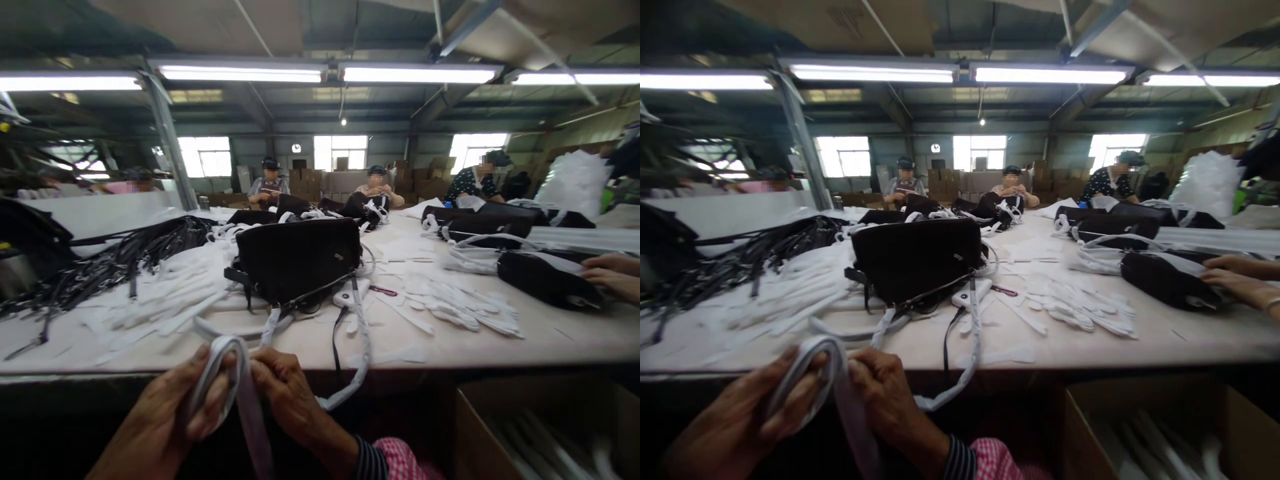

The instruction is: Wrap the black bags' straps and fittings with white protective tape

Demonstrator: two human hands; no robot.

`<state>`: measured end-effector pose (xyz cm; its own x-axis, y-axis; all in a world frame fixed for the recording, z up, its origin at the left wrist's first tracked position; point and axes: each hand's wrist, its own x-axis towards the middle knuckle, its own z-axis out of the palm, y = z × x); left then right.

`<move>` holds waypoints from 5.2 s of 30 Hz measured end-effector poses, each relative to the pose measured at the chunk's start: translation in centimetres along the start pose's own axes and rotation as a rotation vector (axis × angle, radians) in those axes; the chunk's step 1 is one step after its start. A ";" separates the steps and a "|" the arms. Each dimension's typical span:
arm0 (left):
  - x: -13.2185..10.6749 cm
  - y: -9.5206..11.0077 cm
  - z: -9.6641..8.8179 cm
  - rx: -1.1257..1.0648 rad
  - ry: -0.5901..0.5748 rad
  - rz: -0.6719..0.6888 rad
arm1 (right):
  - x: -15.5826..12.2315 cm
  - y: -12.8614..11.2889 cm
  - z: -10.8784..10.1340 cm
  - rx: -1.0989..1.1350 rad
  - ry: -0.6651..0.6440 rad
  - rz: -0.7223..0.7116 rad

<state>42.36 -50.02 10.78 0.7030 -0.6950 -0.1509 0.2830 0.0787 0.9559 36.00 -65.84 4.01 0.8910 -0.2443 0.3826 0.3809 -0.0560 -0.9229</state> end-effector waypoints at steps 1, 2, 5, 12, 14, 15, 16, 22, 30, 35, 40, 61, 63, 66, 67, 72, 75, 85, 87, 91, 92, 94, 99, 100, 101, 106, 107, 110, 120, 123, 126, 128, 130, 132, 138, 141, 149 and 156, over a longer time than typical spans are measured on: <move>0.3 0.9 0.6 -0.060 0.052 0.042 | 0.1 -0.1 0.9 0.052 0.046 0.009; 0.5 1.9 1.2 -0.158 0.098 0.084 | 0.2 -0.4 1.7 0.097 0.072 0.008; 0.8 5.0 2.5 -0.342 0.135 0.164 | 0.9 -1.1 3.3 0.168 0.054 -0.009; 0.9 6.9 2.6 -0.208 0.239 0.494 | -0.2 0.0 5.0 0.257 -0.116 0.200; 1.2 5.4 2.0 -0.052 0.273 0.581 | -2.0 0.1 4.8 0.287 -0.231 0.264; 1.3 4.3 1.5 0.085 0.288 0.617 | -2.9 0.0 4.4 0.300 -0.285 0.294; 1.5 3.0 1.0 0.264 0.306 0.667 | -3.7 -0.3 3.9 0.304 -0.322 0.313; 0.8 -4.5 -2.4 1.383 0.242 1.078 | -5.5 -2.1 -1.7 -0.042 -0.261 0.227; -5.0 -3.9 -1.9 0.728 -0.179 0.229 | 0.1 -2.8 -4.5 -0.255 -0.267 0.079; -5.5 -2.7 -0.2 0.163 -0.057 0.138 | -0.3 -1.7 -1.4 -0.128 -0.329 0.157; -4.5 -1.8 1.2 -0.354 -0.063 0.021 | -3.2 0.6 2.1 0.011 0.110 0.208; 1.2 5.0 5.6 -0.358 -0.094 0.535 | -0.3 -2.4 2.3 0.353 0.200 0.105; 1.8 6.7 5.9 -0.375 -0.107 0.572 | 0.8 -3.1 1.9 0.296 0.210 0.049; 2.8 8.5 6.2 -0.389 -0.136 0.594 | 1.9 -3.9 1.5 0.309 0.175 0.057; 3.1 8.8 6.3 -0.387 -0.142 0.599 | 2.1 -4.1 1.4 0.350 0.159 0.066; 4.4 8.3 7.1 -0.271 -0.061 0.628 | 2.2 -4.9 1.1 0.590 -0.016 0.125; 4.6 7.9 7.5 -0.216 -0.025 0.615 | 1.9 -5.0 0.8 0.585 -0.050 0.157; 2.4 11.3 6.7 -0.588 -0.004 0.456 | 2.1 -6.5 0.9 0.516 -0.054 0.025; 2.5 10.9 6.6 -0.560 0.039 0.481 | 2.3 -6.6 1.3 0.566 -0.054 0.072; 3.2 8.4 6.7 -0.204 0.097 0.640 | 2.1 -6.1 1.7 0.658 -0.090 0.160; 3.4 7.6 6.7 -0.070 0.111 0.675 | 2.0 -5.9 1.7 0.660 -0.106 0.168; 3.7 6.3 6.6 0.200 0.154 0.748 | 1.7 -5.5 1.6 0.651 -0.133 0.179; 5.0 4.9 5.1 0.650 0.260 0.909 | 1.3 -4.7 0.5 0.627 -0.168 0.316; 5.4 4.9 4.8 0.661 0.249 0.890 | 1.3 -4.6 0.2 0.619 -0.162 0.348; 5.7 4.9 4.5 0.648 0.226 0.856 | 1.5 -4.5 -0.1 0.612 -0.160 0.375; 6.8 5.8 4.1 0.553 0.097 0.725 | 2.4 -4.5 -1.1 0.608 -0.203 0.452; 6.7 6.1 4.1 0.555 0.073 0.715 | 2.6 -4.6 -1.2 0.611 -0.209 0.458; 6.3 6.8 4.2 0.550 0.000 0.676 | 2.7 -5.0 -1.5 0.618 -0.212 0.460; 4.3 8.2 6.1 0.164 0.105 0.838 | 3.5 -6.5 -1.0 0.596 -0.220 0.330; 3.7 9.1 6.3 -0.021 0.117 0.840 | 3.6 -7.0 -0.5 0.649 -0.190 0.289; 3.0 9.8 6.1 -0.144 0.106 0.849 | 3.2 -7.4 0.0 0.598 -0.181 0.202; 2.4 10.0 5.8 -0.205 0.088 0.856 | 2.8 -7.6 0.3 0.517 -0.173 0.140; 1.9 10.0 5.6 -0.249 0.071 0.858 | 2.5 -7.8 0.5 0.440 -0.160 0.100; 1.6 10.0 5.5 -0.269 0.049 0.857 | 2.5 -7.8 0.7 0.383 -0.126 0.097; 1.3 9.7 5.6 -0.283 0.013 0.848 | 2.7 -7.6 0.9 0.364 -0.066 0.133; 1.3 9.5 5.5 -0.289 0.007 0.842 | 2.5 -7.2 0.9 0.337 -0.042 0.108; 1.1 9.0 5.5 -0.296 0.008 0.847 | 1.7 -6.2 0.7 -0.088 0.122 -0.171; 0.7 8.8 5.3 -0.305 0.020 0.849 | 1.1 -6.4 1.0 -0.275 0.167 -0.284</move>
<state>41.91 -53.61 20.40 0.7643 -0.3042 0.5686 -0.1782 0.7478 0.6395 34.74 -64.79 10.39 0.6996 -0.3342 0.6316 0.5049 -0.3943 -0.7679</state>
